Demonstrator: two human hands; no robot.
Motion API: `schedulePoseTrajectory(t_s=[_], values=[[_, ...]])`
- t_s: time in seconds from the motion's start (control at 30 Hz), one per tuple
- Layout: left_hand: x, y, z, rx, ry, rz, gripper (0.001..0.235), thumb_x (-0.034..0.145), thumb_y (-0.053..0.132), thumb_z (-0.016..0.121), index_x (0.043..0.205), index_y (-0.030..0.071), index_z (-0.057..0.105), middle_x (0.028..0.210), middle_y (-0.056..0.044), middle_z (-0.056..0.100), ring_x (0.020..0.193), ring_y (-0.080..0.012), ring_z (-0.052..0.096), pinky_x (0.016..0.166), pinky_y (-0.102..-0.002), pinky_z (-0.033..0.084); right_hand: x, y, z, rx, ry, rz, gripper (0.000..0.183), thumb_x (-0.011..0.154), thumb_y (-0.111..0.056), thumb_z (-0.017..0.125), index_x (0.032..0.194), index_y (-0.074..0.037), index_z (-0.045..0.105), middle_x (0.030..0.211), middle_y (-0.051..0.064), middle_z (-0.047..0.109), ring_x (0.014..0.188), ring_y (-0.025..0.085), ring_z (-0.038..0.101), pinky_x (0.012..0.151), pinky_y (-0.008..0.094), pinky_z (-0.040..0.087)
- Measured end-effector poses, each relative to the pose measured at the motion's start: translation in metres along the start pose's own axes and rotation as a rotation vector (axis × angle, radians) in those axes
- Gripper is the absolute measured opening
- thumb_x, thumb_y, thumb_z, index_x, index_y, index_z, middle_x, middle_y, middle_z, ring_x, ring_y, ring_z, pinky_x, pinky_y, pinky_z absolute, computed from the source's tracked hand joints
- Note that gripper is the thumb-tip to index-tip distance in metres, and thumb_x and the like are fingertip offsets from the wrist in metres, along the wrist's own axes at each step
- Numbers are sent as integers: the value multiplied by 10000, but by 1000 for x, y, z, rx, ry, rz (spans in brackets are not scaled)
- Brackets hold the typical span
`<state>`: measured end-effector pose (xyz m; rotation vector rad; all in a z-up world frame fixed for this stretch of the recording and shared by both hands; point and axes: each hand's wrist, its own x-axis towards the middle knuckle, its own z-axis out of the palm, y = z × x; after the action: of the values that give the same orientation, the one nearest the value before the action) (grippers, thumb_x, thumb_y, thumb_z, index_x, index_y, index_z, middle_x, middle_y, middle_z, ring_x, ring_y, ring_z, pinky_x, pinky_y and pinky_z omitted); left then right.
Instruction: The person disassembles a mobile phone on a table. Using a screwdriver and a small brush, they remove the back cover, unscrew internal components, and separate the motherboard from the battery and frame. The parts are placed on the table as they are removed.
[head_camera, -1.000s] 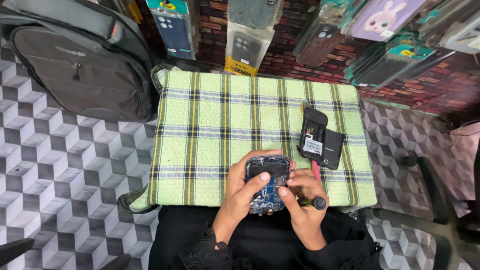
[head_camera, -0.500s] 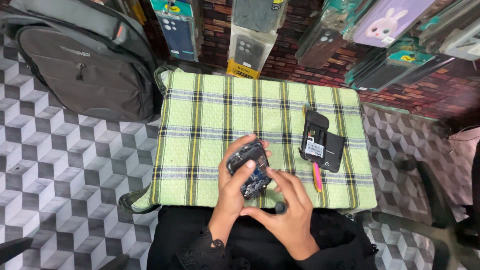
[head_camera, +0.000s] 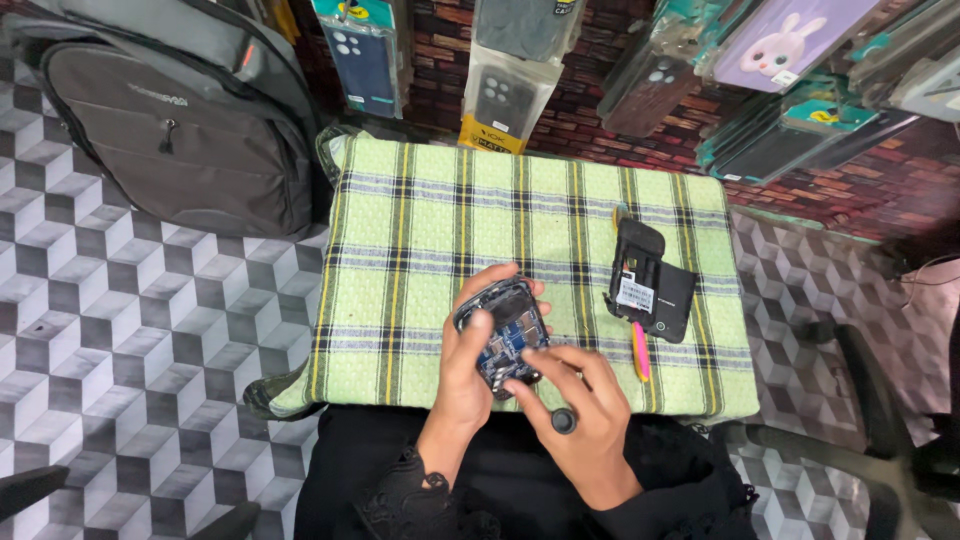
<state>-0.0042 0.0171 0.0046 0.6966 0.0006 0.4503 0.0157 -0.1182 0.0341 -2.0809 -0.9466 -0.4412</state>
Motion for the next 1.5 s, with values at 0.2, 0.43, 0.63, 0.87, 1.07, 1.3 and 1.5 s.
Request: schedulePoseTrajectory(t_s=[0.2,0.43,0.63,0.87,1.07,1.3,1.5], values=[[-2,-4,0,-124,51,-10,879,1000,743,272,1480,30,455,1326,-202,617,1164,-276,643,979,-440,569,0,-2,-1,-22,-41,-32,266,700,-132,903,926,-96,767,944,26,702,825,215,670,706,335,541],[-2,-6,-2,-47,40,23,839,1017,721,267,1462,39,472,1347,-196,615,1206,-271,623,1019,-422,538,7,8,-7,-10,-177,-97,247,711,-138,884,907,-89,743,959,37,696,819,238,702,668,350,552],[-3,-9,-1,28,-18,15,834,1028,720,260,1447,38,493,1342,-184,616,1223,-273,625,1059,-423,528,7,16,-9,24,-279,-85,231,729,-135,867,872,-74,697,945,61,663,797,271,702,624,379,544],[-4,-10,-1,13,-10,-2,843,1022,726,260,1447,35,490,1338,-183,617,1208,-269,627,1048,-416,527,7,18,-9,6,-275,-125,242,743,-170,864,873,-79,681,951,60,653,812,276,695,629,388,539],[-3,-9,-1,2,-17,13,831,1031,714,257,1451,34,487,1338,-181,617,1206,-265,626,1052,-415,525,6,19,-8,-3,-281,-126,236,744,-171,860,870,-79,682,950,55,654,808,271,692,624,386,538],[-1,-6,1,84,-11,49,828,1052,705,267,1426,12,521,1302,-189,635,1181,-267,636,1057,-424,534,1,22,-4,31,-224,-120,348,696,-264,904,906,-74,701,971,68,655,840,257,691,649,361,546],[-1,-5,3,175,-29,-52,873,1015,736,250,1453,29,516,1319,-176,633,1202,-257,629,1067,-419,523,-1,23,8,102,66,36,765,626,-385,957,1198,-31,593,1183,122,602,839,178,635,696,305,530]])
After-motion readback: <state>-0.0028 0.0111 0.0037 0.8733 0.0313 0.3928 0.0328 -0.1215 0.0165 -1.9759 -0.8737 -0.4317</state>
